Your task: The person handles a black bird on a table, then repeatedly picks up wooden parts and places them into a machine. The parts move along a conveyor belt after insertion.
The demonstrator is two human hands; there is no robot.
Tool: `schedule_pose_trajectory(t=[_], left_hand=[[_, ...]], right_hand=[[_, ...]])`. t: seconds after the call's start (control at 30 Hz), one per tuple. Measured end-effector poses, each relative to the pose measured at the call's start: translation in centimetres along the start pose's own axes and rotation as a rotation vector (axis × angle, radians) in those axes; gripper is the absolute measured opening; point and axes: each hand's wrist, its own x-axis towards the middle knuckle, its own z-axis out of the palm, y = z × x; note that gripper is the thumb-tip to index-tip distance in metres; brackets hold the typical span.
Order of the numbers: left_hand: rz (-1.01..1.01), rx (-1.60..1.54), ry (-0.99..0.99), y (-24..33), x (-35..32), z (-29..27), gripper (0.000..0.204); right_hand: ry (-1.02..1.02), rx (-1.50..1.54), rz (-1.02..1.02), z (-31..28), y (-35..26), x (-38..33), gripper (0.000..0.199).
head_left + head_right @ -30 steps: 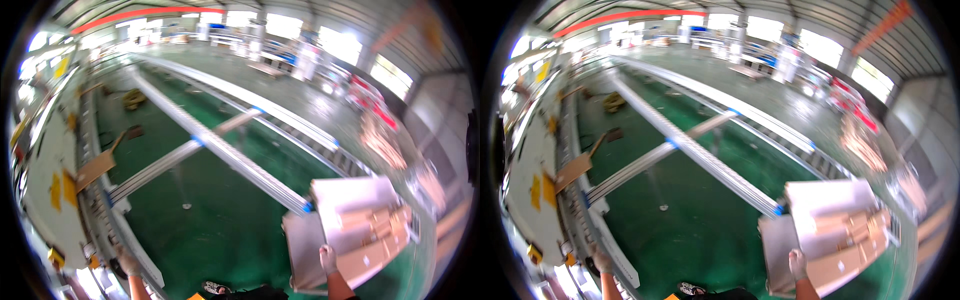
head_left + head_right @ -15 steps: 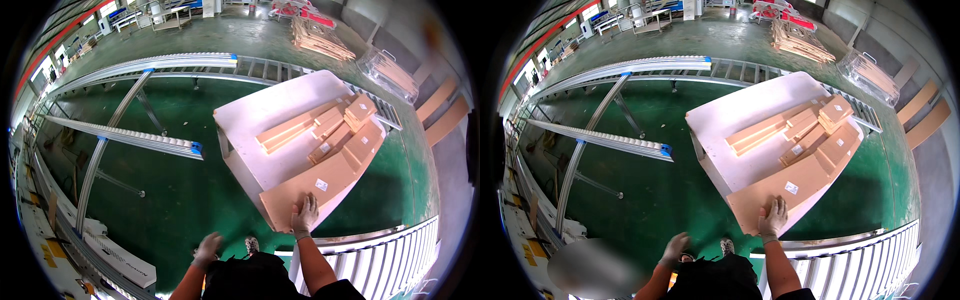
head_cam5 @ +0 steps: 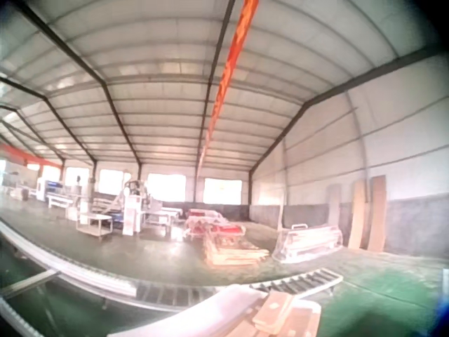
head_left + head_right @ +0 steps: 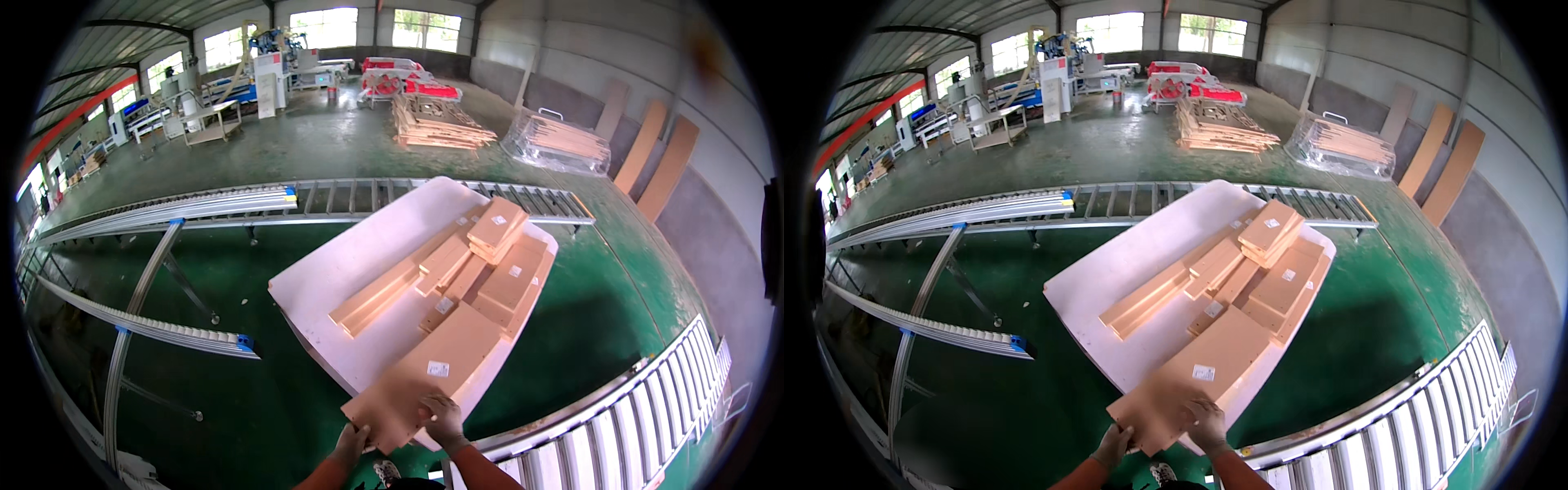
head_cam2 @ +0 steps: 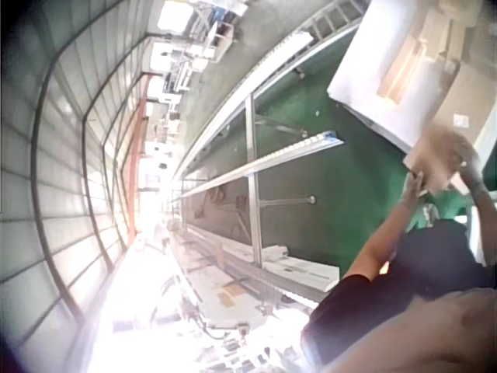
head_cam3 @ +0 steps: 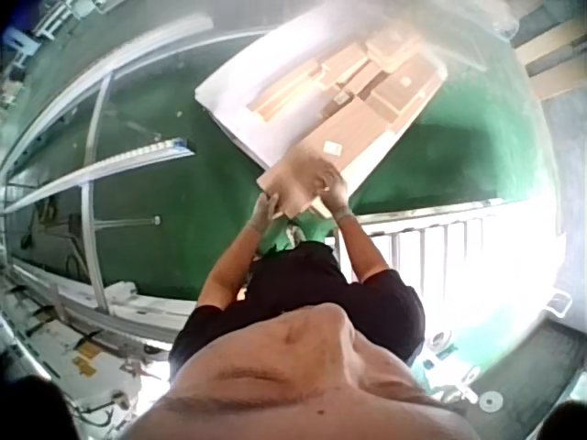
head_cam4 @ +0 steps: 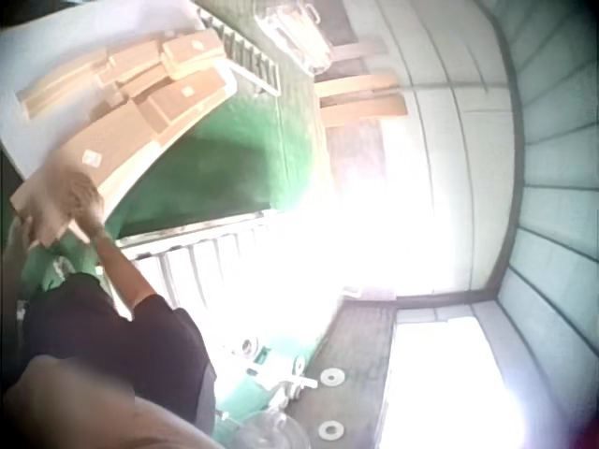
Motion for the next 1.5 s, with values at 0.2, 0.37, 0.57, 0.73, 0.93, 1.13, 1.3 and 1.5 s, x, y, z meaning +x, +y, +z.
schedule_pose_trajectory(t=[0.2,0.37,0.57,0.73,0.93,1.13,1.3,1.5], left_hand=[[0.383,0.121,-0.030,-2.9,-8.0,-6.9,0.049],[0.134,-0.204,0.035,-8.2,-9.3,-12.2,0.052],[0.200,-0.378,0.154,1.3,-16.8,-12.7,0.059],[0.272,-0.394,0.273,-1.6,-24.7,-27.3,0.056],[0.455,-0.535,0.526,-8.4,-39.2,-39.2,0.055],[0.749,-0.754,0.953,-22.9,-52.8,-42.3,0.034],[1.301,-1.539,0.813,-26.4,-57.0,-36.4,0.085],[1.259,-1.505,1.145,-27.2,-52.4,-34.9,0.069]], right_hand=[[0.101,-0.484,0.415,-5.4,6.1,2.0,0.066],[-0.040,-0.501,0.343,-4.3,3.0,3.6,0.065],[0.053,-0.366,0.544,-1.6,5.8,7.3,0.034],[-0.686,-0.083,0.226,5.4,-1.1,11.0,0.042],[-1.073,0.614,0.546,23.8,-20.5,5.4,0.054],[-1.378,0.701,0.500,39.2,-33.7,-5.3,0.075],[-1.606,0.847,0.505,45.9,-43.3,-10.6,0.060],[-1.741,0.609,0.480,47.3,-53.8,-14.9,0.069]])
